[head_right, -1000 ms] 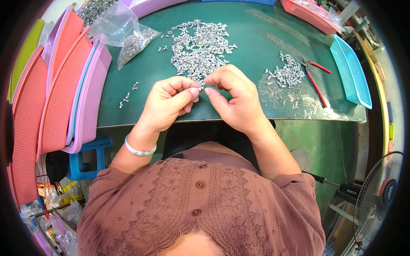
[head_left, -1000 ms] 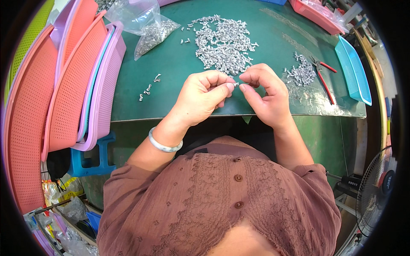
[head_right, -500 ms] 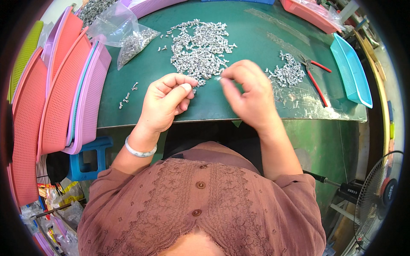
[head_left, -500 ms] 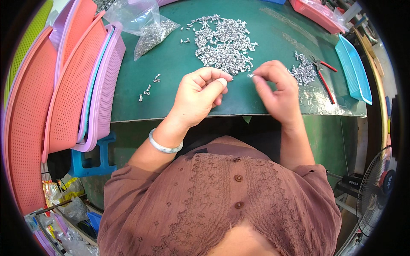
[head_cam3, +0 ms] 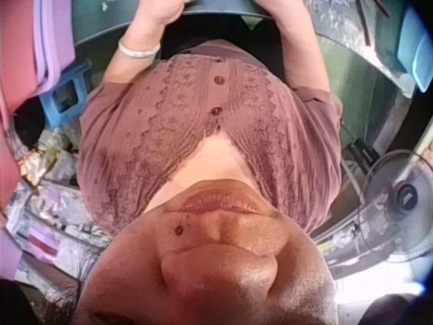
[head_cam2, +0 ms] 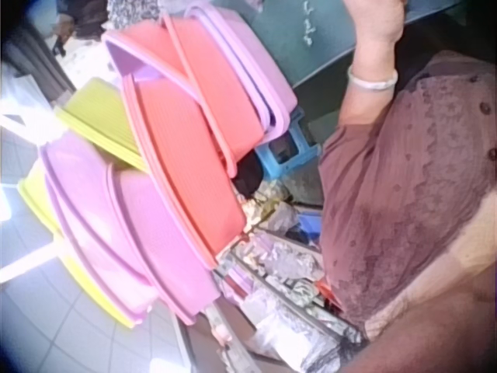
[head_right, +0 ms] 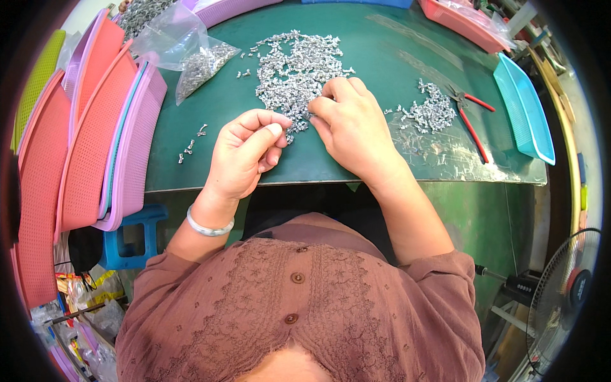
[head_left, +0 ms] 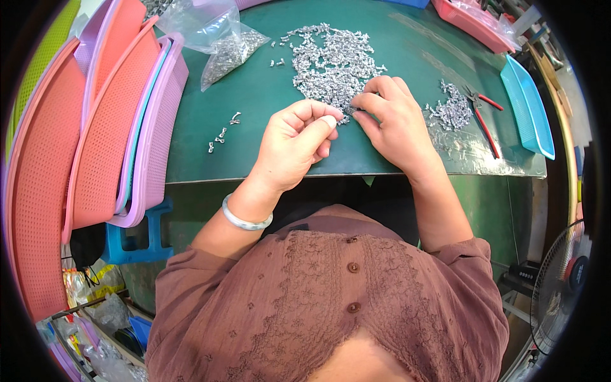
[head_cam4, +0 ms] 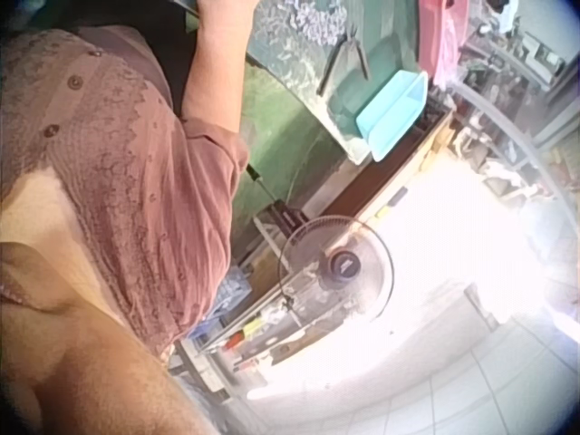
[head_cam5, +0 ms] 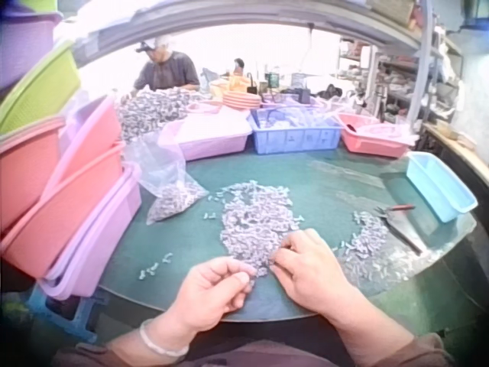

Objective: The person sits at a green work table and repeatedly picks up small silver metal components, joining them together by hand. They handle the pieces one at a time, occasionally placing finished assemblies back onto the table among a larger pile of similar parts.

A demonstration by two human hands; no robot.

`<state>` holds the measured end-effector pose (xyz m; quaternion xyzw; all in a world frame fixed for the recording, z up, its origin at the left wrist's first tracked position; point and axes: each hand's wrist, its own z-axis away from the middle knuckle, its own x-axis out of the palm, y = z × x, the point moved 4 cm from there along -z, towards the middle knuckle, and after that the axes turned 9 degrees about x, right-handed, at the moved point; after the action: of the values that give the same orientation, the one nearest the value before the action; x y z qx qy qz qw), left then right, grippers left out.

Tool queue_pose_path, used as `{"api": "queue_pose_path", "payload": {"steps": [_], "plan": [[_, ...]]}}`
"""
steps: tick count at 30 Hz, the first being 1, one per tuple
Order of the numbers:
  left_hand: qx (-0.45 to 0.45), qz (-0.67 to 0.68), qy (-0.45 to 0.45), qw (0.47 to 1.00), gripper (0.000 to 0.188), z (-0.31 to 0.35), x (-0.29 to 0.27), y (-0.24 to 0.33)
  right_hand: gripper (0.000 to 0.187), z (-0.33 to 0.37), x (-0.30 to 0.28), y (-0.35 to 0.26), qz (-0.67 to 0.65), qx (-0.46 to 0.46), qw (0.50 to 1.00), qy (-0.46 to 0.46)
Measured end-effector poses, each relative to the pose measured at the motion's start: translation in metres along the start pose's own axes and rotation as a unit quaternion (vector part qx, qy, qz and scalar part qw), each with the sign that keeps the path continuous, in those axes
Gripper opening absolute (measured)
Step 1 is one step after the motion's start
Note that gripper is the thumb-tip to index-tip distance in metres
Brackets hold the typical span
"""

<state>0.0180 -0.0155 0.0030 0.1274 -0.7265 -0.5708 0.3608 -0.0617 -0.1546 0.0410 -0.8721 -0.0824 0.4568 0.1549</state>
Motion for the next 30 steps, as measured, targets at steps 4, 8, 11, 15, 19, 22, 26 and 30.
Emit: {"api": "queue_pose_path", "payload": {"steps": [4, 8, 11, 15, 19, 22, 26, 30], "plan": [[-0.003, -0.011, -0.008, 1.0, 0.011, 0.0, 0.001, 0.001, 0.008, 0.003, 0.003, 0.006, -0.022, 0.008, 1.0, -0.006], [0.007, -0.02, -0.009, 1.0, 0.013, 0.0, 0.003, 0.001, 0.007, 0.006, 0.0, 0.012, -0.088, 0.046, 0.995, -0.011], [0.004, -0.03, -0.011, 0.999, 0.013, -0.001, 0.004, 0.001, 0.006, 0.009, -0.003, 0.015, -0.168, 0.081, 0.982, -0.019], [-0.003, -0.059, -0.01, 0.998, 0.013, -0.003, 0.006, 0.0, 0.007, 0.012, -0.004, 0.01, -0.263, 0.15, 0.951, -0.06], [-0.021, -0.081, -0.011, 0.996, 0.011, -0.003, 0.009, 0.002, 0.01, 0.015, -0.007, 0.0, -0.3, 0.141, 0.942, -0.06], [-0.021, -0.091, -0.023, 0.995, 0.014, -0.004, 0.012, 0.004, 0.013, 0.016, -0.007, -0.005, -0.283, 0.045, 0.958, -0.011], [-0.021, -0.096, -0.035, 0.995, 0.014, -0.003, 0.013, 0.004, 0.017, 0.016, -0.007, -0.009, -0.239, -0.011, 0.971, -0.004], [-0.028, -0.097, -0.04, 0.994, 0.011, -0.004, 0.012, 0.005, 0.019, 0.016, -0.006, -0.009, -0.244, -0.001, 0.97, 0.014]]}}
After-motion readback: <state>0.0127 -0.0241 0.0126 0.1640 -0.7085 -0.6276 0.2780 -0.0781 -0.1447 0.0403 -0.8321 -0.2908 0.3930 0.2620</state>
